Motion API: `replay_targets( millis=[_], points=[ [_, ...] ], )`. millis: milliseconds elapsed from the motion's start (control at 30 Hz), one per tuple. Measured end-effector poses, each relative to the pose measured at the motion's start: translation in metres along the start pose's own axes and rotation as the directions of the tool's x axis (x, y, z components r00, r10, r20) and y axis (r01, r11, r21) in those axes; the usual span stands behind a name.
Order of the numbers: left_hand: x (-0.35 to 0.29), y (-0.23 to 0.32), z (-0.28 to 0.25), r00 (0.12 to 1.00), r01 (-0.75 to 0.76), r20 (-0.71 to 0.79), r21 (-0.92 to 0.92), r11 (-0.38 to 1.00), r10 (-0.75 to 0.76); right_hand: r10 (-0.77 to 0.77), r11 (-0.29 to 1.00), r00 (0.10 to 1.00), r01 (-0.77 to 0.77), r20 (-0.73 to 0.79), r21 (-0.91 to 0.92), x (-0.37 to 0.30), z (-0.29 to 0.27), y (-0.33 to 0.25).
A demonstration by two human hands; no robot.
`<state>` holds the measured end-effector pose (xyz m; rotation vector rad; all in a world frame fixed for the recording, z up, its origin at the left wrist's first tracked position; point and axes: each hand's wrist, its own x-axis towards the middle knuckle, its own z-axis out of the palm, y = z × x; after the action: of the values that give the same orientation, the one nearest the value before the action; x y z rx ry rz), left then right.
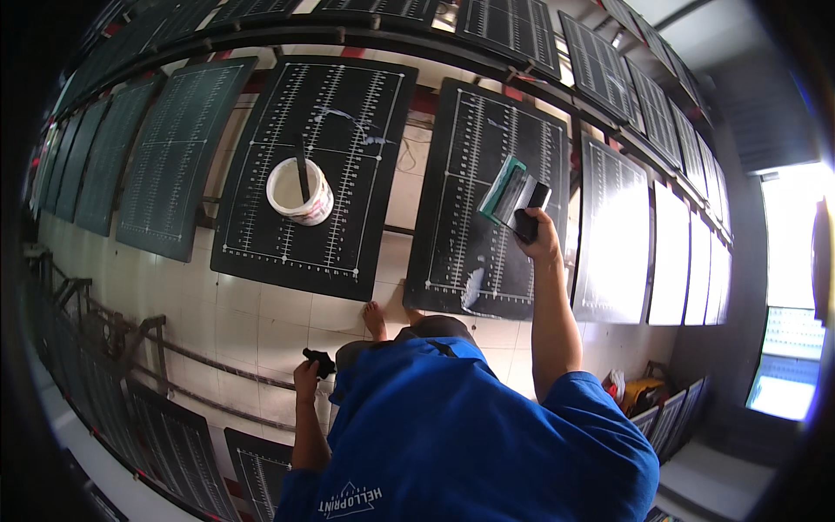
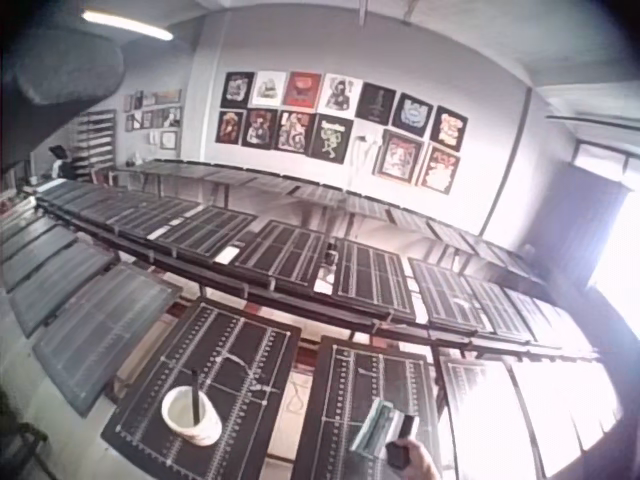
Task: The person uses a squeegee to spread white ink across a screen printing mesh. They repeatedly scoop ink from a container and pull it across the screen to coat the surface. The person also uses a cloth to wipe the screen and the squeegee during the process.
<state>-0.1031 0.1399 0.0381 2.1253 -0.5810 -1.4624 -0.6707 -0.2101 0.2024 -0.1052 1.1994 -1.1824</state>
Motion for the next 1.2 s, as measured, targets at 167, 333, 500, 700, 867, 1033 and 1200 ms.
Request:
replay_targets(
  millis=[167, 333, 500, 700, 867, 1033, 1200],
  points=[
    [-0.032, -0.007, 0.024, 0.991, 0.090, -0.082, -0.156, 0.984, -0.104, 0.041, 0.993, 0.973, -0.013, 0.227, -0.120, 0.068, 0.098, -0.024],
    [-0.060, -0.004, 0.049, 0.980, 0.085, -0.146, -0.296, 0.951, -0.133, 0.102, 0.898, 0.936, 0.058, 0.335, -0.436, 0.147, 0.276, -0.026],
    [-0.105, -0.003, 0.069, 0.945, 0.136, -0.245, -0.299, 0.944, -0.214, -0.031, 0.095, 0.900, 0.436, 0.435, -0.895, 0.214, 0.407, -0.012],
    [-0.149, -0.024, 0.087, 0.908, 0.194, -0.286, -0.365, 0.911, -0.308, 0.012, -0.474, 0.812, 0.519, 0.584, -0.712, 0.258, 0.447, -0.023],
    [-0.146, -0.044, 0.087, 0.921, 0.187, -0.274, -0.312, 0.932, -0.276, -0.106, -0.733, 0.607, 0.487, 0.787, -0.475, 0.174, 0.429, 0.012],
    [-0.119, -0.023, 0.081, 0.930, 0.143, -0.277, -0.335, 0.931, -0.242, -0.096, -0.812, 0.564, 0.431, 0.820, -0.393, 0.140, 0.384, 0.031],
    [-0.101, -0.018, 0.069, 0.953, 0.061, -0.259, -0.344, 0.937, -0.158, -0.181, -0.818, 0.718, 0.270, 0.672, -0.508, 0.119, 0.334, 0.024]
  ],
)
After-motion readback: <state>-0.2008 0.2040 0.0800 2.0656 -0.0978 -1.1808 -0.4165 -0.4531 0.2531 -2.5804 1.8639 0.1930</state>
